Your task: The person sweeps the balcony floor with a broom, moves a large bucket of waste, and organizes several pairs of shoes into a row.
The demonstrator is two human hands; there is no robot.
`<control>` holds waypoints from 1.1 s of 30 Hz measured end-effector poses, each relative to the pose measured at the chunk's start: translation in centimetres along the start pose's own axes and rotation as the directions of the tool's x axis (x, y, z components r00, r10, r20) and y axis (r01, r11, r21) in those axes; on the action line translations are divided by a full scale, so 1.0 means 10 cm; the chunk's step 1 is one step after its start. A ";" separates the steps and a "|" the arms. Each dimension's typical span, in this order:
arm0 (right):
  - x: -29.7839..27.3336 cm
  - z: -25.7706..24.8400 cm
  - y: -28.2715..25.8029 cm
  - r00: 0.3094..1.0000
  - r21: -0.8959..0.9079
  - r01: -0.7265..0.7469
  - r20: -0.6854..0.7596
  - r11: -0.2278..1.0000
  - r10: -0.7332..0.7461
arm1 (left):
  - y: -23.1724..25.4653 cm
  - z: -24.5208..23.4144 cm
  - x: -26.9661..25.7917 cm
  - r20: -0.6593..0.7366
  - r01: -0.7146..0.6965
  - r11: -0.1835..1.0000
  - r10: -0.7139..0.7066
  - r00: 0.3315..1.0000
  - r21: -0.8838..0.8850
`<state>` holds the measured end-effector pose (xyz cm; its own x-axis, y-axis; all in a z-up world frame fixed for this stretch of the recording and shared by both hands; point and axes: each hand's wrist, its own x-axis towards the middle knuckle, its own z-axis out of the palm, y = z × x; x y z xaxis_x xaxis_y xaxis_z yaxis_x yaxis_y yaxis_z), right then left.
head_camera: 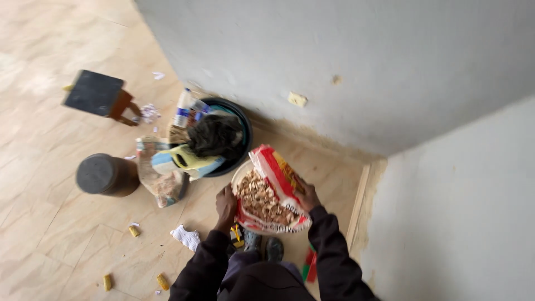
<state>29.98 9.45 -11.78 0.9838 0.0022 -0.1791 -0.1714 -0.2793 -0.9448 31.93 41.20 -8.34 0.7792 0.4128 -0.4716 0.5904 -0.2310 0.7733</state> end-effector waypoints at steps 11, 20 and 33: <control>0.02 0.77 -1.39 0.873 0.020 0.277 0.411 0.961 -0.261 | -0.24 -1.62 -0.93 -0.251 -0.040 0.981 -0.009 0.968 -0.188; 0.32 1.96 -2.40 0.627 0.032 0.517 0.666 0.856 -0.404 | -0.49 -2.56 -1.21 -0.500 0.064 0.911 -0.281 0.819 -0.406; 0.83 5.02 -3.17 0.483 0.011 0.515 0.822 0.857 -0.301 | -1.42 -4.74 -0.11 -0.678 0.015 0.878 -0.380 0.630 -0.479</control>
